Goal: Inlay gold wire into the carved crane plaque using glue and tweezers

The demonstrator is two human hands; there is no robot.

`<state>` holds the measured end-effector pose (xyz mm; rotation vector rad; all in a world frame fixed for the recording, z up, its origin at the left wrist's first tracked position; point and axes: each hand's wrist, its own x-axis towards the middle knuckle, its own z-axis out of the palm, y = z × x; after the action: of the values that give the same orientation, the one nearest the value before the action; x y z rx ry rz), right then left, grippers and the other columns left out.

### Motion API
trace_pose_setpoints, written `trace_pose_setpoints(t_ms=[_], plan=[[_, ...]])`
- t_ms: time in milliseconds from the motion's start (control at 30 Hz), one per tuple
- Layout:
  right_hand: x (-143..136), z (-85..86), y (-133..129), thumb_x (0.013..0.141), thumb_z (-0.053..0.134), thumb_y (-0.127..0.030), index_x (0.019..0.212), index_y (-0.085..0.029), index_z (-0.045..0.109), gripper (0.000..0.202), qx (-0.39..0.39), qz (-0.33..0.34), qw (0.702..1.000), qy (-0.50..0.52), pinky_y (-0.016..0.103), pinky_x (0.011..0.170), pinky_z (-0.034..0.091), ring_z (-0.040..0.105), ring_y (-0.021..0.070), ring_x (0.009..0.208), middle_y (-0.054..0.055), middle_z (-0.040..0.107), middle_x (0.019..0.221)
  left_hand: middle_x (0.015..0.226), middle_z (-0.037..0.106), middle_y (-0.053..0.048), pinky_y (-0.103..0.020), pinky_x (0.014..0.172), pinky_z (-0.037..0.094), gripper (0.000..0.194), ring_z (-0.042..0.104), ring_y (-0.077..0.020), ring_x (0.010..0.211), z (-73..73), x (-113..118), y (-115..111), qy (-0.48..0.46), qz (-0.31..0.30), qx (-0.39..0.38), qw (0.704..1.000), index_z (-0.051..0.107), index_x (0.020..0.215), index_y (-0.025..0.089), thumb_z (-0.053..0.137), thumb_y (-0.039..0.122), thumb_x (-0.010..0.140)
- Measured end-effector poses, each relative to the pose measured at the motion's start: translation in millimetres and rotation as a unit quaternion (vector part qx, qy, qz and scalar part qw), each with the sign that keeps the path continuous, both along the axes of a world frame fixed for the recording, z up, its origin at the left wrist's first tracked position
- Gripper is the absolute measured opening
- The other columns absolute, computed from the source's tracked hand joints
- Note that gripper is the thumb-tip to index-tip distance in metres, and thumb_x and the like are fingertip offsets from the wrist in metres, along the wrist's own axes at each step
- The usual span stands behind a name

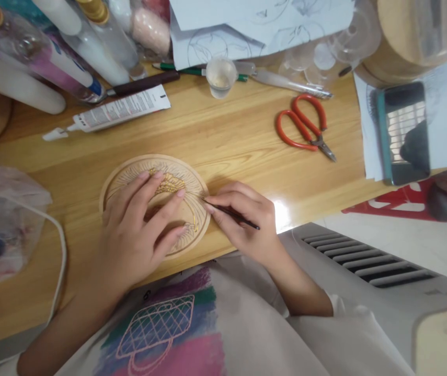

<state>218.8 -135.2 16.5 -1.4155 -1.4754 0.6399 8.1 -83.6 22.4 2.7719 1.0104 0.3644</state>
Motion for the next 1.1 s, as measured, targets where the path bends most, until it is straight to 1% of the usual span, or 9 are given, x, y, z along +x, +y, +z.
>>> trace_pose_setpoints(t_ms=[333, 567, 833, 1100], plan=[[0.0, 0.3, -0.3, 0.083, 0.072, -0.011, 0.093, -0.019, 0.073, 0.013, -0.001, 0.003, 1.000, -0.003, 0.027, 0.065, 0.055, 0.066, 0.0136, 0.074, 0.004, 0.071, 0.083, 0.146, 0.050, -0.018, -0.053, 0.111, 0.039, 0.043, 0.045, -0.0357, 0.138, -0.8, 0.4, -0.7, -0.002, 0.007, 0.000, 1.000, 0.057, 0.134, 0.021, 0.058, 0.037, 0.094], [-0.1, -0.2, 0.1, 0.082, 0.073, -0.009, 0.090, -0.014, 0.073, 0.010, 0.011, 0.008, 1.000, -0.001, 0.025, 0.066, 0.055, 0.066, 0.0120, 0.074, 0.005, 0.070, 0.082, 0.145, 0.051, -0.019, -0.052, 0.110, 0.041, 0.043, 0.046, -0.0361, 0.137, -0.5, 0.7, -0.2, -0.001, 0.002, 0.006, 1.000, 0.057, 0.133, 0.021, 0.058, 0.038, 0.094], [-0.2, 0.4, -0.1, 0.082, 0.073, -0.009, 0.091, -0.016, 0.073, 0.011, 0.009, 0.008, 1.000, -0.002, 0.025, 0.065, 0.055, 0.066, 0.0127, 0.073, 0.005, 0.070, 0.082, 0.144, 0.051, -0.020, -0.054, 0.108, 0.042, 0.042, 0.047, -0.0378, 0.136, 0.2, 1.2, 0.1, -0.002, 0.000, 0.005, 1.000, 0.058, 0.132, 0.019, 0.060, 0.036, 0.093], [-0.2, 1.1, 0.3, 0.082, 0.072, -0.009, 0.091, -0.014, 0.073, 0.010, 0.009, 0.012, 1.000, -0.004, 0.025, 0.066, 0.055, 0.065, 0.0125, 0.074, 0.006, 0.070, 0.082, 0.144, 0.051, -0.020, -0.054, 0.108, 0.042, 0.043, 0.047, -0.0375, 0.136, -1.2, 1.0, -0.6, -0.005, 0.003, 0.009, 1.000, 0.057, 0.133, 0.020, 0.059, 0.037, 0.093]])
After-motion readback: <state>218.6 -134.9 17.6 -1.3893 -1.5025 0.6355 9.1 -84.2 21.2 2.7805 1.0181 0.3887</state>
